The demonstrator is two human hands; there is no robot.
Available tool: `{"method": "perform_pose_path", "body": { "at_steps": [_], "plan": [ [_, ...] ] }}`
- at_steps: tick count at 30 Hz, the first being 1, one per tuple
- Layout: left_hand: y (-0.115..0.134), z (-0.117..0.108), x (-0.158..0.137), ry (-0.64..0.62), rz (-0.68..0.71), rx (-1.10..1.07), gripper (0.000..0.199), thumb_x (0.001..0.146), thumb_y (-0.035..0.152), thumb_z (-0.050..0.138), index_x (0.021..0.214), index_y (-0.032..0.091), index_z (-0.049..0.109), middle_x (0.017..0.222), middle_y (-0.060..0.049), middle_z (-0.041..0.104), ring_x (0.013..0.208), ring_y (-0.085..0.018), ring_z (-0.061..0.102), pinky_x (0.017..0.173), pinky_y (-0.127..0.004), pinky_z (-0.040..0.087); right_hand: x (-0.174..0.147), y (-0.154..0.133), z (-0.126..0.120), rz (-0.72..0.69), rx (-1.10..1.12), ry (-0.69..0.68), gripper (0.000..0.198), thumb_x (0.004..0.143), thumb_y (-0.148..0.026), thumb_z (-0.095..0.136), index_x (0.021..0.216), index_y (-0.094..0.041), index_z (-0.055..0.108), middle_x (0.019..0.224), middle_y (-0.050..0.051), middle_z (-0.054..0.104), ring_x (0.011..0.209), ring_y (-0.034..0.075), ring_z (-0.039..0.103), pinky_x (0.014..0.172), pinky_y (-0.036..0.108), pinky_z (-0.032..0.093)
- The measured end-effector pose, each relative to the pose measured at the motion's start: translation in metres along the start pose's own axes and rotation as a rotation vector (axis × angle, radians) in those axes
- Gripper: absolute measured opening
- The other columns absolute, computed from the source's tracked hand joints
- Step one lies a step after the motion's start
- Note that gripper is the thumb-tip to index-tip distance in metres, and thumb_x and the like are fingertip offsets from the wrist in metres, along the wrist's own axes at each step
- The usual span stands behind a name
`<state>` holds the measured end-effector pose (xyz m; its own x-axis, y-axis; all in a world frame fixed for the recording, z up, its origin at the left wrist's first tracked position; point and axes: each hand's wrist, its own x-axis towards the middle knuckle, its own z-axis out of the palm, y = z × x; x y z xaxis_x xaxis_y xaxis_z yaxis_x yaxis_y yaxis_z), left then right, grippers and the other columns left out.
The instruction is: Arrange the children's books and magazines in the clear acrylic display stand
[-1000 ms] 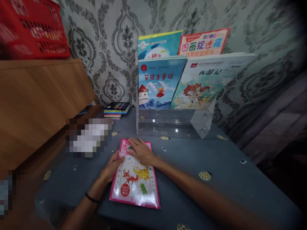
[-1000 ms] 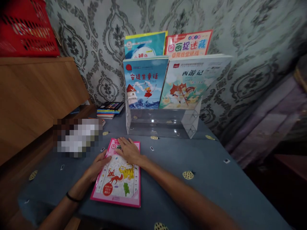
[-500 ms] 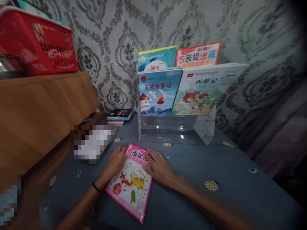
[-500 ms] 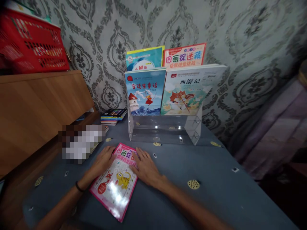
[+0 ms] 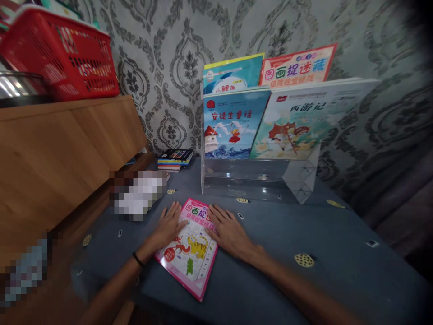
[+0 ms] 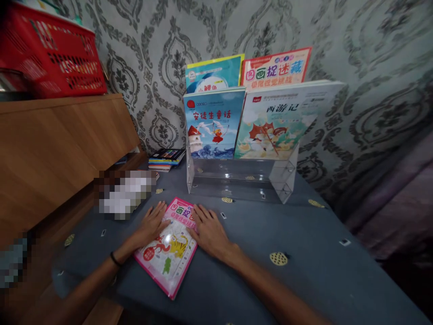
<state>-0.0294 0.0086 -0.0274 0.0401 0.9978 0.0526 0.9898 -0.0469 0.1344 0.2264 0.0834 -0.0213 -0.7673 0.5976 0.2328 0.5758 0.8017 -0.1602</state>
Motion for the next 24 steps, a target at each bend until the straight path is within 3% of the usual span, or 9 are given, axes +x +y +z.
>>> {"method": "perform_pose_path", "body": {
  "at_steps": [3,7,14,19,24],
  "plan": [
    [-0.015,-0.012,-0.006,-0.083,0.016,-0.067,0.059,0.104,0.048,0.027,0.154,0.018,0.032,0.163,-0.013,0.029,0.153,-0.024,0.022,0.123,-0.048,0.023,0.002,0.001,-0.002,-0.019,0.011,-0.017,0.061,0.101,-0.049,0.038,0.147,-0.011,0.047,0.153,0.018,0.045,0.145,0.032,0.038,0.116,0.053,0.035],
    [-0.027,-0.029,0.018,-0.141,0.088,-0.152,0.056,0.103,0.041,0.033,0.155,0.021,0.032,0.163,-0.011,0.030,0.152,-0.023,0.023,0.123,-0.043,0.024,0.020,-0.007,-0.005,-0.098,0.035,-0.100,0.063,0.100,-0.047,0.039,0.146,-0.003,0.046,0.153,0.023,0.042,0.146,0.034,0.034,0.119,0.058,0.028],
    [-0.039,-0.030,0.069,-0.255,0.278,-0.277,0.048,0.104,0.034,0.031,0.148,0.021,0.045,0.160,-0.010,0.037,0.151,-0.022,0.027,0.122,-0.043,0.025,0.054,-0.063,0.011,-0.319,0.191,-0.130,0.058,0.102,-0.040,0.041,0.148,-0.007,0.044,0.153,0.022,0.043,0.147,0.030,0.035,0.121,0.053,0.026],
    [-0.050,-0.026,0.073,-0.257,0.327,-0.323,0.047,0.104,0.039,0.036,0.146,0.022,0.048,0.160,-0.011,0.037,0.152,-0.022,0.026,0.122,-0.044,0.023,0.048,-0.102,0.010,-0.484,0.268,-0.218,0.062,0.102,-0.047,0.043,0.148,-0.006,0.044,0.154,0.020,0.042,0.148,0.029,0.032,0.123,0.051,0.022],
    [-0.050,-0.021,0.067,-0.242,0.320,-0.301,0.049,0.105,0.042,0.033,0.148,0.023,0.045,0.162,-0.011,0.034,0.152,-0.023,0.024,0.122,-0.046,0.021,0.026,-0.121,0.004,-0.631,0.335,-0.283,0.064,0.100,-0.051,0.047,0.150,-0.012,0.041,0.157,0.015,0.038,0.150,0.027,0.028,0.125,0.051,0.016]
  ]
}}
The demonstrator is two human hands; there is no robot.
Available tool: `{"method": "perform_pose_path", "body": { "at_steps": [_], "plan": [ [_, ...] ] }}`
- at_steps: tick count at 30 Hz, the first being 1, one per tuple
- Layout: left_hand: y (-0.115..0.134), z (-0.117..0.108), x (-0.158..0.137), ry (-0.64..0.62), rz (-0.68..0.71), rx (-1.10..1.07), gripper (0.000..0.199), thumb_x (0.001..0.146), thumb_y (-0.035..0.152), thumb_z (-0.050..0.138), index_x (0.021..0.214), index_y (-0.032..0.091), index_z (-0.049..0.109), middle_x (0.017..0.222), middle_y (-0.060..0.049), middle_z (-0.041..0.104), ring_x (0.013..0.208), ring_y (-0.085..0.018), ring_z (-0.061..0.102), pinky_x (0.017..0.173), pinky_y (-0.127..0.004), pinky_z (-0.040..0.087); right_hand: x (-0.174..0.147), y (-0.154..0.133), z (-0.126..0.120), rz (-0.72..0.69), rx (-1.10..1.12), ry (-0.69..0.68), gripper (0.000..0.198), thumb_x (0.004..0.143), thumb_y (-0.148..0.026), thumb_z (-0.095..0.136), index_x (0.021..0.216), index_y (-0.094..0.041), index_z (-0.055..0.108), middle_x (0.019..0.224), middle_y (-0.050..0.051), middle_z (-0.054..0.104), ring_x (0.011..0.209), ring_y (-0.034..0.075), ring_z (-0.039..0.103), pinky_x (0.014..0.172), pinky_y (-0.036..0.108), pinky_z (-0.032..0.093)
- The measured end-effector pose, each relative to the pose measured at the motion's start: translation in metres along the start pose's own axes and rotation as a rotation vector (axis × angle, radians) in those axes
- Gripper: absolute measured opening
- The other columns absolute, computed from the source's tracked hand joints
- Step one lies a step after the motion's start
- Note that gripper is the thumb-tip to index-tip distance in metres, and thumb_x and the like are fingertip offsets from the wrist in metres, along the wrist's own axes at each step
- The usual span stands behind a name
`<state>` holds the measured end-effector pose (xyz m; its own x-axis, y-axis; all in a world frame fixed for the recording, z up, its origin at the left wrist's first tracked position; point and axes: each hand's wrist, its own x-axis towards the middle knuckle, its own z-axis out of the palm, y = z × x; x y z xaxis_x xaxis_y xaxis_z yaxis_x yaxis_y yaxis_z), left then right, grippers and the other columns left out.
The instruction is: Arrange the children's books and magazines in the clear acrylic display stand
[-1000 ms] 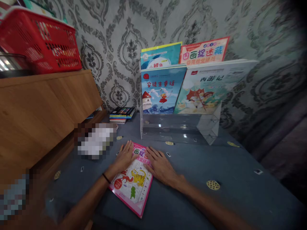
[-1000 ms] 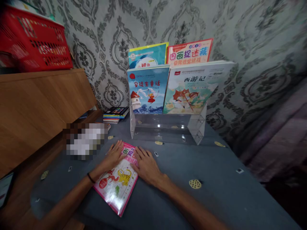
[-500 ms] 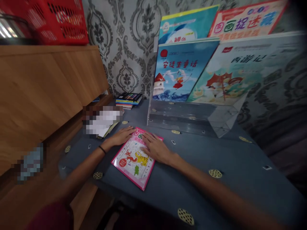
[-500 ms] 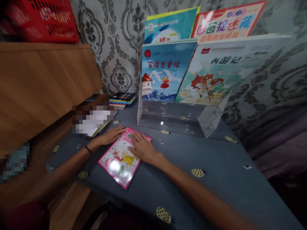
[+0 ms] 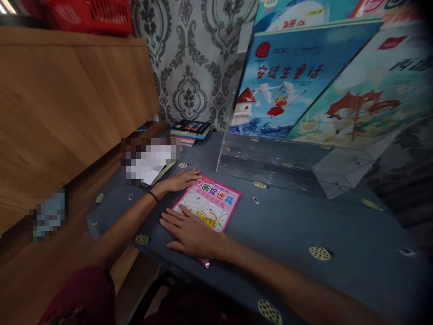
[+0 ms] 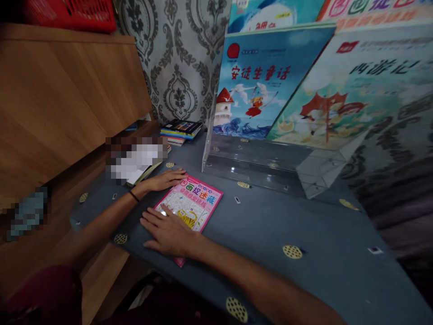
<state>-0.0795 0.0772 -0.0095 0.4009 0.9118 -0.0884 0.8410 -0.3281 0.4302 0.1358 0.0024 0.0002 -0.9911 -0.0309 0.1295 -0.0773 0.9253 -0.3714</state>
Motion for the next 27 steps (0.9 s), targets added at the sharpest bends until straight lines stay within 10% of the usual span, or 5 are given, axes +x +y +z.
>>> {"method": "perform_pose_path", "body": {
  "at_steps": [8,13,16,22,27],
  "plan": [
    [0.023,0.005,-0.007,0.067,-0.105,0.153,0.045,0.105,0.030,0.034,0.148,0.025,0.043,0.162,-0.010,0.034,0.152,-0.023,0.026,0.121,-0.047,0.025,-0.032,-0.019,-0.007,-0.106,0.299,-0.018,0.053,0.101,-0.044,0.046,0.149,-0.021,0.045,0.154,0.011,0.046,0.146,0.022,0.036,0.124,0.047,0.022],
    [0.060,0.009,-0.015,0.145,-0.136,0.429,0.048,0.098,0.009,0.037,0.144,0.016,0.045,0.158,-0.018,0.037,0.147,-0.029,0.032,0.114,-0.055,0.034,-0.052,0.035,-0.011,0.280,0.522,0.403,0.043,0.099,-0.050,0.043,0.123,-0.025,0.068,0.128,0.011,0.069,0.119,0.027,0.065,0.102,0.048,0.052],
    [0.073,0.016,-0.012,0.246,-0.106,0.552,0.037,0.099,0.011,0.036,0.130,0.011,0.056,0.138,-0.017,0.056,0.129,-0.026,0.051,0.110,-0.049,0.040,-0.062,0.075,-0.016,0.513,0.458,0.681,0.046,0.088,-0.063,0.051,0.107,-0.026,0.072,0.116,0.012,0.072,0.112,0.032,0.067,0.101,0.054,0.052],
    [0.077,0.032,0.002,0.320,-0.070,0.573,0.027,0.098,0.012,0.041,0.114,0.009,0.062,0.120,-0.016,0.062,0.109,-0.024,0.059,0.100,-0.043,0.046,-0.077,0.095,-0.031,0.802,0.783,0.773,0.034,0.076,-0.064,0.064,0.092,-0.035,0.074,0.117,0.012,0.072,0.117,0.036,0.064,0.110,0.056,0.043],
    [0.085,0.040,0.017,0.295,0.120,0.484,0.033,0.099,0.012,0.041,0.127,0.012,0.057,0.128,-0.015,0.062,0.117,-0.021,0.057,0.101,-0.038,0.045,-0.070,0.098,-0.027,0.768,1.259,1.061,0.040,0.067,-0.065,0.075,0.087,-0.031,0.075,0.116,0.011,0.073,0.125,0.031,0.061,0.114,0.045,0.041]
  ]
}}
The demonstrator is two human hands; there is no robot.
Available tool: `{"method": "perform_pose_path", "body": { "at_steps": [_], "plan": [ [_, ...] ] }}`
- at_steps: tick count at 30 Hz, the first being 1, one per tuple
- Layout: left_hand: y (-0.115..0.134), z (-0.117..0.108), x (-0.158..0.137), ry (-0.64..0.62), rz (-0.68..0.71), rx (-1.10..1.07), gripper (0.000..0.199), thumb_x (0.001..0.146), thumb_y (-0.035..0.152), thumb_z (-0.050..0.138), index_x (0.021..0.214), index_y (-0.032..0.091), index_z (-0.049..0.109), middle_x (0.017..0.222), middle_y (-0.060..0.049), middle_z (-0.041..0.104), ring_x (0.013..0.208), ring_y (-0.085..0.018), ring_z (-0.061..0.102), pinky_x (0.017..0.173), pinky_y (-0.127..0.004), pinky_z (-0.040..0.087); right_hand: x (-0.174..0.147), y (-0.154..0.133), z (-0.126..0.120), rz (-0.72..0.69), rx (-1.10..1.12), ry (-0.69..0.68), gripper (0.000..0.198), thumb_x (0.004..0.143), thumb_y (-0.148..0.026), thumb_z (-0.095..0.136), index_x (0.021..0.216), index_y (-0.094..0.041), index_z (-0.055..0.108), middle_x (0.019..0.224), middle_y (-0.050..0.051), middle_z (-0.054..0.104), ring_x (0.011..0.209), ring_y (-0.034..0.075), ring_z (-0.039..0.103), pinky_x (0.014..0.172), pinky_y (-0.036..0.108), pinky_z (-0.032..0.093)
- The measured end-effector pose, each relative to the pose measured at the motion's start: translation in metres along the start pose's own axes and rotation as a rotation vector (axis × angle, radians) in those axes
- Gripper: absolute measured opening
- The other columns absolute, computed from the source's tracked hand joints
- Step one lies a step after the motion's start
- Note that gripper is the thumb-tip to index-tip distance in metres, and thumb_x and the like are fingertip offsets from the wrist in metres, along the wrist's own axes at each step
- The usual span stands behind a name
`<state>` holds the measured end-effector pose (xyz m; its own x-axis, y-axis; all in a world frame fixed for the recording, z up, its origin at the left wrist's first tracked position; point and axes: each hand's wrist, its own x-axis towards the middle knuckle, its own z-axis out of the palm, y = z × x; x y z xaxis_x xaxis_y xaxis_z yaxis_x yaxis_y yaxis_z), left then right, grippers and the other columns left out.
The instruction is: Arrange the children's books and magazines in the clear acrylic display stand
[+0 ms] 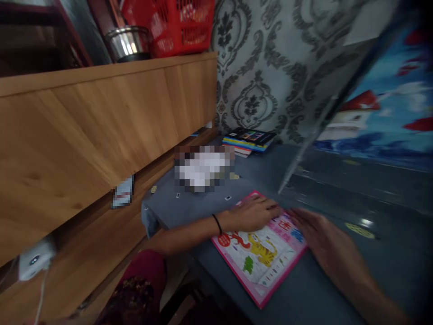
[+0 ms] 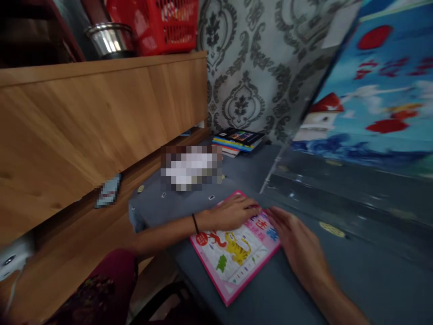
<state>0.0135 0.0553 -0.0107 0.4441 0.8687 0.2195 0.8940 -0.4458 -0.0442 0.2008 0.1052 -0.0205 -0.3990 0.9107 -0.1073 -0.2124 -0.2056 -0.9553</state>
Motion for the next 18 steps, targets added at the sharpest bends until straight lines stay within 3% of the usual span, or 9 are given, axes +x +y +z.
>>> {"method": "perform_pose_path", "body": {
  "at_steps": [3,9,12,18],
  "plan": [
    [0.010,-0.002,0.004,0.032,0.038,-0.067,0.033,0.103,0.022,0.035,0.121,0.010,0.060,0.123,-0.016,0.063,0.112,-0.022,0.059,0.099,-0.038,0.047,0.005,0.000,-0.004,-0.003,0.112,-0.062,0.047,0.065,-0.069,0.075,0.087,-0.029,0.074,0.113,0.008,0.074,0.129,0.029,0.058,0.119,0.047,0.035],
    [0.015,-0.008,0.000,0.081,0.123,-0.223,0.033,0.103,0.027,0.038,0.123,0.016,0.062,0.121,-0.013,0.063,0.116,-0.024,0.056,0.103,-0.043,0.045,0.009,0.000,-0.018,-0.078,0.093,-0.213,0.050,0.087,-0.071,0.051,0.103,-0.026,0.068,0.127,0.009,0.069,0.133,0.025,0.055,0.119,0.049,0.035],
    [0.018,-0.012,-0.004,0.067,0.190,-0.290,0.035,0.103,0.029,0.039,0.128,0.019,0.061,0.124,-0.013,0.062,0.121,-0.025,0.053,0.105,-0.045,0.044,0.008,0.001,-0.020,-0.088,0.004,-0.209,0.060,0.093,-0.072,0.036,0.113,-0.023,0.063,0.137,0.013,0.062,0.136,0.025,0.051,0.118,0.049,0.037],
    [0.028,-0.023,-0.018,-0.014,0.263,-0.353,0.036,0.103,0.031,0.041,0.133,0.029,0.061,0.137,-0.011,0.057,0.131,-0.026,0.048,0.110,-0.050,0.038,0.009,0.002,-0.020,-0.056,0.141,-0.216,0.052,0.095,-0.066,0.040,0.109,-0.021,0.063,0.136,0.013,0.063,0.133,0.024,0.054,0.119,0.048,0.035]
  ]
}}
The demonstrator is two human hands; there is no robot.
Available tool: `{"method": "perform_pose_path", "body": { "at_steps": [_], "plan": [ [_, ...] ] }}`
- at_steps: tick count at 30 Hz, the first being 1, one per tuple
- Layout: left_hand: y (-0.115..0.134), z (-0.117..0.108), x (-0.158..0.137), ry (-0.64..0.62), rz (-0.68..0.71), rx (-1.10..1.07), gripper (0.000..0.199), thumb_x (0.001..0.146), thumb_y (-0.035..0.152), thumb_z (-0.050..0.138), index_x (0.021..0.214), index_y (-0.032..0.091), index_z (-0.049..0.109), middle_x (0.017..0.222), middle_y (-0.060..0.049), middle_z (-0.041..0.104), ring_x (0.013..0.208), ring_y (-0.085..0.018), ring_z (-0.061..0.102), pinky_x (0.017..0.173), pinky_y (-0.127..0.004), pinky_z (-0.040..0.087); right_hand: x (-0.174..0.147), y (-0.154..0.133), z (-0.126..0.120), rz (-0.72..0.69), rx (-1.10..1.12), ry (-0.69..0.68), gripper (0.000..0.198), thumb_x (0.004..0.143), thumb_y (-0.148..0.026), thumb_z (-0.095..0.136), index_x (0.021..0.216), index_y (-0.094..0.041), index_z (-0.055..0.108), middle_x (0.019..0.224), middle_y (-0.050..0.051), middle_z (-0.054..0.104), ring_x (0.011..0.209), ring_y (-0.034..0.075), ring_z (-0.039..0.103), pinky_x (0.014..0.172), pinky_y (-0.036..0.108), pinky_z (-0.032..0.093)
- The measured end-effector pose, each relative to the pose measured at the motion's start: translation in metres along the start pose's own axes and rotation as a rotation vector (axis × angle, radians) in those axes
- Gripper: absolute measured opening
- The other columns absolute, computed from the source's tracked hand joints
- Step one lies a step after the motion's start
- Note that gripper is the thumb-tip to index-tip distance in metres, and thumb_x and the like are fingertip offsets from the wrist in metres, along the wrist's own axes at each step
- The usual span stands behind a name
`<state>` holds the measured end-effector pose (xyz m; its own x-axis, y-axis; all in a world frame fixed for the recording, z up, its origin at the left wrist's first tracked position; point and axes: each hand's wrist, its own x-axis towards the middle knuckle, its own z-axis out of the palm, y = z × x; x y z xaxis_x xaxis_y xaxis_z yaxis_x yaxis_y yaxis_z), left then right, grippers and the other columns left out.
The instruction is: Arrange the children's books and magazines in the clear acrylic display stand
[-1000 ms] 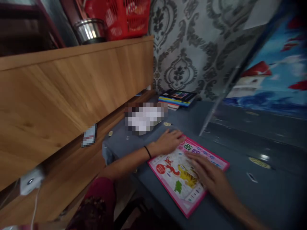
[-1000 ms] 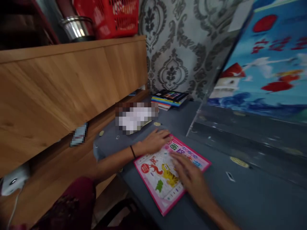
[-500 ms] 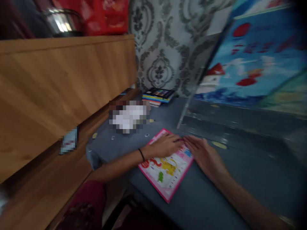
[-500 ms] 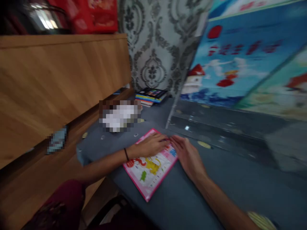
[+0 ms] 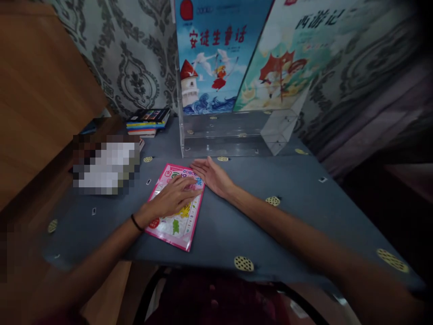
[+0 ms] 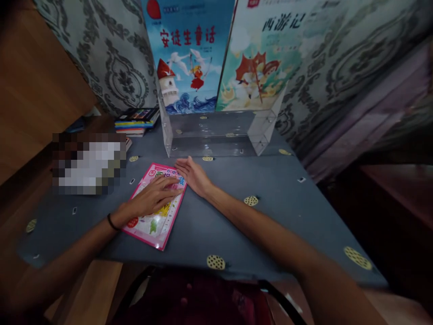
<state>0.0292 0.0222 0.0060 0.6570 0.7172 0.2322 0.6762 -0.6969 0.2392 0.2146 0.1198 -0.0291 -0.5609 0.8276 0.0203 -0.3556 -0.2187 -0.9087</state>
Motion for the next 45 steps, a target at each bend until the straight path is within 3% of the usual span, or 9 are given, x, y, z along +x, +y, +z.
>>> {"method": "perform_pose_path", "body": {
  "at_steps": [16,21,24,30,33,36,40,43,45],
  "plan": [
    [0.062,-0.011,-0.061,-0.171,0.040,-0.117,0.039,0.097,0.029,0.054,0.133,0.043,0.060,0.149,-0.004,0.052,0.138,-0.025,0.047,0.118,-0.058,0.031,0.000,0.004,0.005,-0.056,-0.052,0.020,0.054,0.093,-0.068,0.045,0.107,-0.019,0.065,0.127,0.013,0.067,0.129,0.024,0.056,0.117,0.047,0.037],
    [0.068,-0.015,-0.066,-0.127,-0.053,-0.263,0.032,0.097,0.030,0.053,0.124,0.042,0.066,0.144,-0.001,0.057,0.136,-0.023,0.050,0.120,-0.057,0.028,-0.010,0.003,0.015,-0.203,-0.502,-0.038,0.057,0.094,-0.069,0.043,0.109,-0.020,0.067,0.129,0.011,0.065,0.131,0.026,0.052,0.116,0.051,0.035],
    [0.066,-0.017,-0.064,-0.043,-0.137,-0.472,0.027,0.099,0.034,0.050,0.112,0.036,0.073,0.129,-0.003,0.067,0.127,-0.022,0.057,0.115,-0.051,0.037,-0.030,0.001,0.028,-0.301,-0.806,-0.159,0.050,0.098,-0.061,0.041,0.114,-0.021,0.066,0.133,0.012,0.061,0.133,0.025,0.050,0.116,0.050,0.034],
    [0.058,-0.015,-0.069,0.348,-0.428,-0.749,0.041,0.099,0.044,0.045,0.076,0.022,0.070,0.086,-0.007,0.071,0.086,-0.022,0.066,0.079,-0.036,0.054,-0.089,0.002,0.059,-0.277,-0.856,-0.317,0.034,0.103,-0.036,0.040,0.126,-0.020,0.060,0.143,0.014,0.053,0.138,0.021,0.046,0.113,0.046,0.039],
    [0.046,-0.013,-0.071,0.532,-0.616,-0.586,0.039,0.098,0.043,0.045,0.075,0.021,0.066,0.079,-0.006,0.067,0.079,-0.021,0.064,0.074,-0.033,0.053,-0.113,-0.004,0.068,-0.235,-0.820,-0.419,0.028,0.100,-0.029,0.046,0.119,-0.020,0.064,0.142,0.013,0.055,0.136,0.020,0.048,0.113,0.045,0.040],
    [0.026,-0.010,-0.071,0.527,-0.685,-0.239,0.031,0.094,0.045,0.049,0.095,0.021,0.069,0.104,-0.009,0.070,0.103,-0.026,0.064,0.093,-0.043,0.052,-0.125,-0.011,0.070,-0.220,-0.761,-0.531,0.022,0.097,-0.026,0.052,0.107,-0.017,0.069,0.131,0.013,0.063,0.125,0.019,0.058,0.108,0.039,0.045],
    [0.004,0.006,-0.072,0.416,-0.719,0.006,0.043,0.090,0.047,0.049,0.122,0.022,0.064,0.127,-0.013,0.066,0.121,-0.035,0.059,0.103,-0.058,0.046,-0.121,-0.009,0.063,-0.186,-0.779,-0.382,0.022,0.095,-0.024,0.051,0.095,-0.017,0.071,0.101,0.008,0.073,0.096,0.017,0.067,0.090,0.034,0.053],
    [-0.010,0.017,-0.072,0.446,-0.690,-0.082,0.044,0.089,0.045,0.051,0.127,0.025,0.061,0.126,-0.012,0.068,0.116,-0.034,0.063,0.101,-0.058,0.048,-0.107,0.003,0.053,-0.083,-0.752,-0.204,0.023,0.092,-0.028,0.054,0.079,-0.016,0.069,0.075,0.002,0.067,0.072,0.015,0.062,0.070,0.028,0.051],
    [-0.020,0.016,-0.068,0.451,-0.750,-0.239,0.049,0.084,0.051,0.056,0.124,0.023,0.063,0.117,-0.013,0.072,0.110,-0.035,0.066,0.098,-0.056,0.052,-0.098,0.011,0.046,0.006,-0.658,-0.182,0.027,0.092,-0.031,0.054,0.075,-0.014,0.067,0.065,-0.001,0.061,0.062,0.012,0.056,0.060,0.023,0.046]
  ]
}}
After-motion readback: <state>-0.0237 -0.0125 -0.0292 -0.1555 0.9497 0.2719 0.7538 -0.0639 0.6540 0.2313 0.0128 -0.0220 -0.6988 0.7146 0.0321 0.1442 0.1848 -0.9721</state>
